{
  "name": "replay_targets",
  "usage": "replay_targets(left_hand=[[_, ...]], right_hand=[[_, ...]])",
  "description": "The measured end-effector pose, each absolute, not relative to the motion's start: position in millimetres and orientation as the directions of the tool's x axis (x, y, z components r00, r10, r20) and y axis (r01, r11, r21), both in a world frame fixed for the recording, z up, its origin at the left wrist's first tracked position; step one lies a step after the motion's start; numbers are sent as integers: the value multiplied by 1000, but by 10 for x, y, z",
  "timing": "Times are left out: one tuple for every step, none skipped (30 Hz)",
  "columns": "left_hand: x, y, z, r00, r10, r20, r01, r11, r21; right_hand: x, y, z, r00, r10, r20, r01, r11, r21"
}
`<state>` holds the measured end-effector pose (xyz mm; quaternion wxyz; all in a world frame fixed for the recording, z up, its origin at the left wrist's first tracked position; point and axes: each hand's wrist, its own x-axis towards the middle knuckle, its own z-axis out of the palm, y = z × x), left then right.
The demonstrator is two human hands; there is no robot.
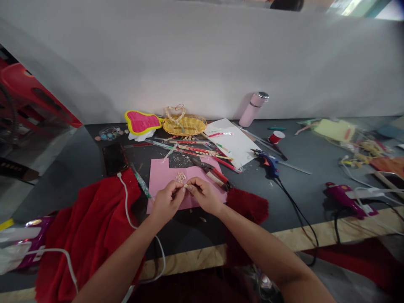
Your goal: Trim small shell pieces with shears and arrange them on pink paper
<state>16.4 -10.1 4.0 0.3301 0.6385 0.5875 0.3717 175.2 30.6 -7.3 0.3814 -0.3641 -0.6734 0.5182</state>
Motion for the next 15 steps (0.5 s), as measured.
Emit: replay_targets(left_hand=[[166,-101,40,34,996,86,506,-91,858],[167,-100,40,35,996,87,506,-92,858],[168,-99,40,36,995,88,505,-94,858],[168,-98,39,36,995,91,504,-97,858],[167,-97,38,36,995,93,503,-99,859],[166,-96,36,36,995,94,502,-100,859],[166,-95,34,36,995,95,502,-100,859],[165,-95,31,34,995,95,502,-100,859],[165,-95,30,34,995,95,503,-99,859],[165,-95,30,33,995,95,505,-99,858],[164,-95,30,32,995,95,507,-98,857],[164,-96,32,31,995,95,509,-98,855],[163,-96,34,33,995,95,511,-98,854],[161,-96,35,34,995,96,514,-100,852],[160,-95,36,35,995,97,517,-101,850]], right_hand=[[1753,306,-74,-444,886,135,95,197,-976],[1753,306,-74,-445,885,136,94,197,-976],[1753,306,-75,-447,884,137,93,199,-976],[1753,307,-77,-447,884,139,92,200,-975],[1754,307,-78,-448,883,140,92,201,-975],[1753,307,-80,-449,883,139,94,201,-975],[1753,308,-81,-449,883,136,98,200,-975],[1753,309,-83,-447,884,134,103,200,-974],[1752,309,-84,-445,886,132,107,199,-974],[1751,310,-85,-445,886,132,106,199,-974],[1750,310,-86,-445,885,134,102,198,-975],[1750,310,-87,-447,885,135,95,197,-976],[1749,309,-87,-448,883,138,86,196,-977],[1748,309,-87,-450,882,140,77,194,-978],[1747,308,-88,-451,882,140,71,192,-979]])
